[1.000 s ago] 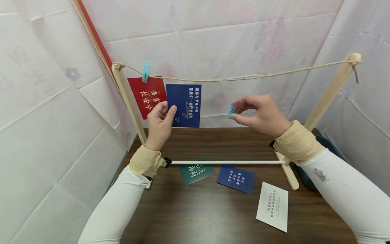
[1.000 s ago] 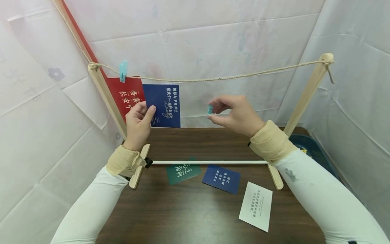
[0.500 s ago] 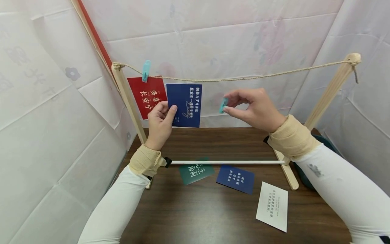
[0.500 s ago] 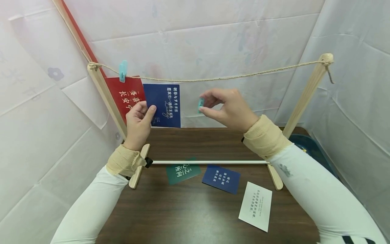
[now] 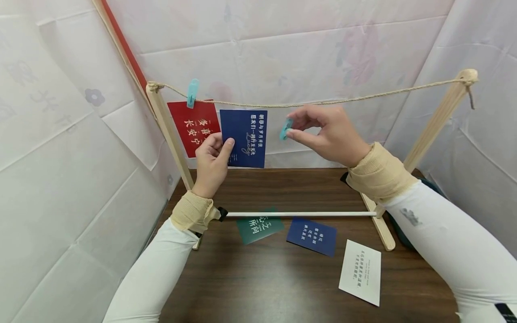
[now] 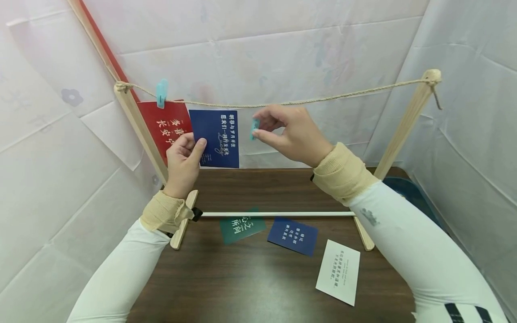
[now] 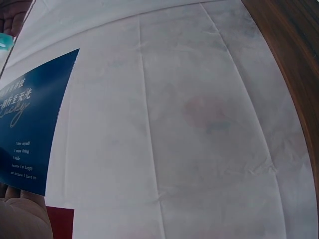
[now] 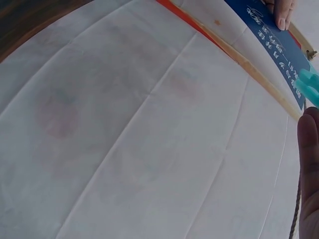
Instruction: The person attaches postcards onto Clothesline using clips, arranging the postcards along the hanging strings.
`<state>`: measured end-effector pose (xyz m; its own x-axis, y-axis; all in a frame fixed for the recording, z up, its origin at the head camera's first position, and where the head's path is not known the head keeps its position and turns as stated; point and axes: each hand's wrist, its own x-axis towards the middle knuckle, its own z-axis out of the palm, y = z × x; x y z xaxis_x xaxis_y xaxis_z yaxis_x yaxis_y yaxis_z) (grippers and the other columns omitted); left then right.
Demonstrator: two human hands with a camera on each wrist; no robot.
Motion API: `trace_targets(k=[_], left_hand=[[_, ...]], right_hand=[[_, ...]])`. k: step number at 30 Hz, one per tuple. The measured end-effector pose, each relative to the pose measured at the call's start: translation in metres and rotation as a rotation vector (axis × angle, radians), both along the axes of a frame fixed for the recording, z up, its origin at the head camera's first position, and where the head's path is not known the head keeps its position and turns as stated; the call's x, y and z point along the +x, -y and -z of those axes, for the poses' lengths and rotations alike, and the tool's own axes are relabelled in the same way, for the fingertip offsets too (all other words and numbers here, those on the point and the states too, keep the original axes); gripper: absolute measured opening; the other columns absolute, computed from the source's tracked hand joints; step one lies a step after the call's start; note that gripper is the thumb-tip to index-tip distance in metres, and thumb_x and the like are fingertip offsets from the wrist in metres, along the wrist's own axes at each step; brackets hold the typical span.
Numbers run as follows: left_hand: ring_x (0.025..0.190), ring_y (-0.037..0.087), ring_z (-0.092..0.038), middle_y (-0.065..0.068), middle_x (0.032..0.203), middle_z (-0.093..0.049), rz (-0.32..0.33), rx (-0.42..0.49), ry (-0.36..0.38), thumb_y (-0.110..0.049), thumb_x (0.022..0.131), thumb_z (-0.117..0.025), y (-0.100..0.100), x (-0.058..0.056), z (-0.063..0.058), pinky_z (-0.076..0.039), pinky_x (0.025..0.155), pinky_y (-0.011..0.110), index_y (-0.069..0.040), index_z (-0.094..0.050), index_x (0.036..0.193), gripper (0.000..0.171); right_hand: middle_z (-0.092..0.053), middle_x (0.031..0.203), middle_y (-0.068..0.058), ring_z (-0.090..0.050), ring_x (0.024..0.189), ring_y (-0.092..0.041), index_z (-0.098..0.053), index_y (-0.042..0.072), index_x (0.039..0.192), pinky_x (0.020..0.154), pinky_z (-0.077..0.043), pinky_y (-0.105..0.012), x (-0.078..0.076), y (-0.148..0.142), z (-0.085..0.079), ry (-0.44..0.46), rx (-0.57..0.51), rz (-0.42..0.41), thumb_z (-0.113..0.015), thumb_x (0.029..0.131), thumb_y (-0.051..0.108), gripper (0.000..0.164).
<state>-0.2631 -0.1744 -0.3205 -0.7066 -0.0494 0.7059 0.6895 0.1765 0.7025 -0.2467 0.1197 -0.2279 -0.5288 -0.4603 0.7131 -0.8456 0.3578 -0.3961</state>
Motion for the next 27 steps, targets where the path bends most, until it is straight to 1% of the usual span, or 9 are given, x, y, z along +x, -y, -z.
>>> trace_targets(k=[4,5,11,15,16,19,23,25,27], left_hand=[[0.068,0.005,-0.061,0.034,0.107,-0.077,0.004,0.005,0.003,-0.003,0.108,-0.063,-0.001,0.0,0.0,-0.053,0.064,0.016,0.012,-0.068,0.118,0.019],[0.071,0.004,-0.064,0.034,0.108,-0.077,0.004,0.007,0.004,-0.003,0.108,-0.063,-0.001,0.0,0.0,-0.055,0.067,0.016,0.012,-0.068,0.118,0.019],[0.071,0.002,-0.065,0.035,0.109,-0.076,0.006,0.008,0.006,-0.002,0.108,-0.062,0.0,-0.001,0.0,-0.057,0.07,0.016,0.013,-0.067,0.119,0.019],[0.07,0.004,-0.063,0.032,0.107,-0.077,0.006,0.014,0.012,-0.002,0.107,-0.064,-0.001,-0.001,0.001,-0.057,0.069,0.017,0.013,-0.068,0.119,0.019],[0.067,0.004,-0.06,0.032,0.104,-0.077,0.005,0.013,0.012,-0.002,0.107,-0.064,-0.001,-0.001,0.001,-0.054,0.066,0.016,0.013,-0.068,0.118,0.019],[0.065,0.004,-0.059,0.03,0.102,-0.077,0.008,0.016,0.011,-0.002,0.107,-0.064,-0.001,-0.001,0.001,-0.052,0.063,0.016,0.013,-0.067,0.119,0.019],[0.079,0.0,-0.071,0.033,0.112,-0.077,0.026,0.018,0.015,-0.003,0.108,-0.062,-0.001,0.0,0.0,-0.062,0.078,0.018,0.015,-0.066,0.121,0.022],[0.086,0.0,-0.075,0.035,0.115,-0.076,0.032,0.019,0.018,-0.003,0.109,-0.062,-0.001,-0.001,0.0,-0.063,0.084,0.021,0.015,-0.065,0.122,0.023],[0.088,0.0,-0.076,0.035,0.116,-0.075,0.032,0.021,0.023,-0.003,0.109,-0.061,-0.001,-0.001,0.0,-0.064,0.085,0.022,0.015,-0.065,0.123,0.023]], right_hand=[[-0.082,0.096,-0.012,-0.076,0.085,-0.018,-0.078,-0.004,0.114,0.084,-0.057,-0.013,0.0,0.004,-0.004,0.002,-0.01,0.0,-0.084,0.092,-0.001,0.023],[-0.082,0.096,-0.012,-0.076,0.085,-0.016,-0.078,-0.005,0.113,0.084,-0.057,-0.013,0.0,0.005,-0.005,0.003,-0.016,-0.003,-0.084,0.092,-0.001,0.022],[-0.082,0.095,-0.014,-0.073,0.085,0.001,-0.077,-0.006,0.108,0.083,-0.058,-0.015,-0.001,0.013,-0.012,-0.007,-0.059,-0.018,-0.083,0.093,-0.002,0.017],[-0.082,0.095,-0.014,-0.072,0.086,0.005,-0.077,-0.005,0.107,0.085,-0.059,-0.017,-0.003,0.02,-0.017,0.011,-0.085,-0.02,-0.081,0.095,-0.001,0.013],[-0.082,0.096,-0.014,-0.072,0.086,0.005,-0.077,-0.005,0.107,0.085,-0.059,-0.018,-0.003,0.022,-0.019,0.014,-0.088,-0.018,-0.081,0.095,-0.001,0.013],[-0.082,0.097,-0.015,-0.071,0.085,0.005,-0.078,-0.005,0.107,0.085,-0.06,-0.018,-0.005,0.026,-0.023,0.026,-0.101,-0.009,-0.081,0.096,0.0,0.012],[-0.082,0.098,-0.018,-0.071,0.083,0.006,-0.078,-0.007,0.104,0.082,-0.061,-0.018,-0.008,0.032,-0.027,0.029,-0.14,-0.022,-0.08,0.096,-0.001,0.01],[-0.082,0.098,-0.019,-0.071,0.082,0.007,-0.077,-0.008,0.102,0.081,-0.061,-0.018,-0.01,0.034,-0.028,0.025,-0.165,-0.033,-0.081,0.095,-0.003,0.009],[-0.082,0.098,-0.021,-0.071,0.081,0.007,-0.078,-0.008,0.1,0.08,-0.061,-0.018,-0.012,0.036,-0.03,0.021,-0.186,-0.039,-0.081,0.094,-0.004,0.008]])
